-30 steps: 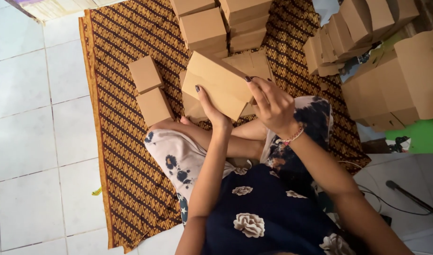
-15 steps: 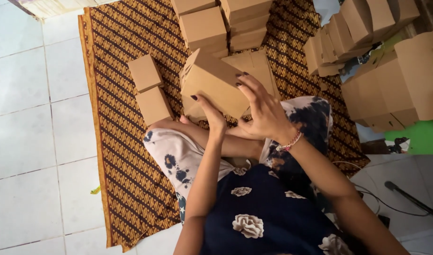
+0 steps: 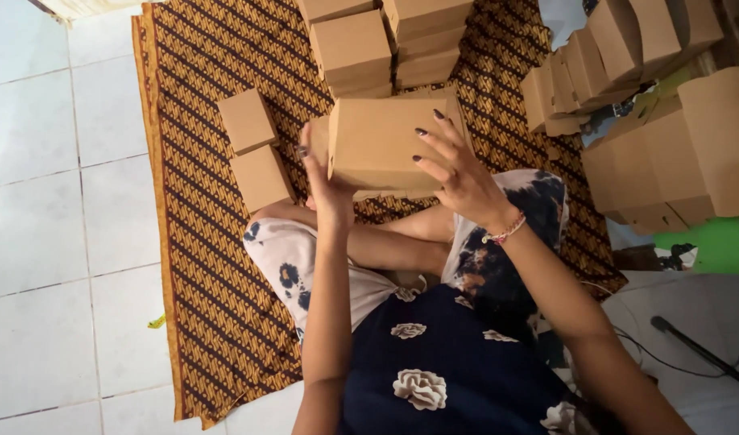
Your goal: Assembling small cardboard boxes from flat templates by folding and tucking tabs.
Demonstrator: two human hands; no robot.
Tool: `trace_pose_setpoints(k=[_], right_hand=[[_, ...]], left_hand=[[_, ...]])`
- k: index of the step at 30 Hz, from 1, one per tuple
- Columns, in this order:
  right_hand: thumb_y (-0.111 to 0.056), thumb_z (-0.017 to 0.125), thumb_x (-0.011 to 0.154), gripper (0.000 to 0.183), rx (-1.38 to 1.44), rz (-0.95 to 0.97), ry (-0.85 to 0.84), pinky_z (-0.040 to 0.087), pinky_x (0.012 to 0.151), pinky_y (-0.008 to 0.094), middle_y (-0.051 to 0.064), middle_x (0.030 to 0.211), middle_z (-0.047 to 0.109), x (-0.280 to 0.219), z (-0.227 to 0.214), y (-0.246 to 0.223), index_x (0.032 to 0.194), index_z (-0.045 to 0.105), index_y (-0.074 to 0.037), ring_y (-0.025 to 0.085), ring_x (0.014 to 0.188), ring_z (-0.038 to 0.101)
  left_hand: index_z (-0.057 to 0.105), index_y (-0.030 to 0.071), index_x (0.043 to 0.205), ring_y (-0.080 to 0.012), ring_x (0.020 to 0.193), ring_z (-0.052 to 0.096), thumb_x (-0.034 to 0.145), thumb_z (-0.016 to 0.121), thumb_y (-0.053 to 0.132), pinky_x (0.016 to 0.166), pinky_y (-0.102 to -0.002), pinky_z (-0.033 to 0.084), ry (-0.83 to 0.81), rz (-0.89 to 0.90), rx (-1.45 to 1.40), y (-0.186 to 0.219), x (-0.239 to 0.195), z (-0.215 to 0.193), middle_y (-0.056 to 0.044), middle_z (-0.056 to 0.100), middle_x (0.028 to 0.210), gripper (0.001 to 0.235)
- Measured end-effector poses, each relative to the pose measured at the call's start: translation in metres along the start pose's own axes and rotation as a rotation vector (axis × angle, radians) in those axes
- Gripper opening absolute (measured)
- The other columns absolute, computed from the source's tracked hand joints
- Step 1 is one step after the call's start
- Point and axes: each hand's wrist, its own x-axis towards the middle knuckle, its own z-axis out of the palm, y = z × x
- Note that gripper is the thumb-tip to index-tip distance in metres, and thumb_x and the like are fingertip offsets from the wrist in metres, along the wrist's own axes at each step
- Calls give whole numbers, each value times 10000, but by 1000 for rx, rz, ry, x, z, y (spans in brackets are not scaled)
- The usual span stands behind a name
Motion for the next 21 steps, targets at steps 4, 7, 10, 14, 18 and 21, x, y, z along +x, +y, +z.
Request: trace_pose_setpoints(k=[4, 7, 10, 14, 18, 21], right_hand=[[240, 709, 662, 870, -3, -3, 6, 573, 993, 544, 186, 1545, 400, 8, -3, -9, 1402, 460, -143, 559, 1448, 290], [261, 634, 690, 847, -8, 51, 27, 590, 971, 499, 157, 1578, 371, 12, 3, -11, 1393, 451, -173, 535, 1460, 277], [255, 599, 744, 805, -19, 162, 33, 564, 1014, 511, 168, 1613, 291, 21, 9, -23, 1390, 405, -184, 527, 1467, 246], [59, 763, 840, 1132, 556, 508, 249, 462, 1108, 606, 217, 1681, -5, 28, 24, -51, 1547, -62, -262, 524, 1493, 172], [-95, 659, 963, 791, 1414, 1076, 450, 560, 977, 592, 48, 1514, 381, 46, 36, -84, 1555, 165, -277, 277, 1294, 544], [-225, 666, 990, 516, 1566, 1409, 635, 529, 997, 684, 20, 1274, 483, 37, 47, -73, 1424, 388, -226, 271, 1142, 567]], left_hand=[[244, 293, 1648, -729, 1378, 235, 1061, 475, 610, 961, -868, 249, -100, 5, 123, -10, 11, -20, -429, 116, 1616, 706], [282, 334, 1654, -480, 1297, 497, 1078, 499, 464, 926, -662, 513, -157, 19, 155, -20, 24, -32, -326, 265, 1635, 629], [248, 321, 1656, -301, 1136, 671, 1088, 427, 408, 833, -474, 636, -225, 64, 259, -11, 21, -26, -257, 368, 1617, 602], [199, 168, 1649, -366, 1545, 250, 1061, 359, 348, 1192, -540, 293, -154, 264, 382, -9, 16, -15, -153, 123, 1731, 636], [202, 256, 1694, -262, 1601, 65, 1143, 390, 418, 1276, -524, 105, -143, 436, 500, -2, 11, -12, -37, 116, 1754, 604], [197, 204, 1685, -314, 1597, 67, 1107, 375, 498, 1276, -546, 61, -130, 444, 577, -9, 13, -22, -88, 133, 1744, 672]])
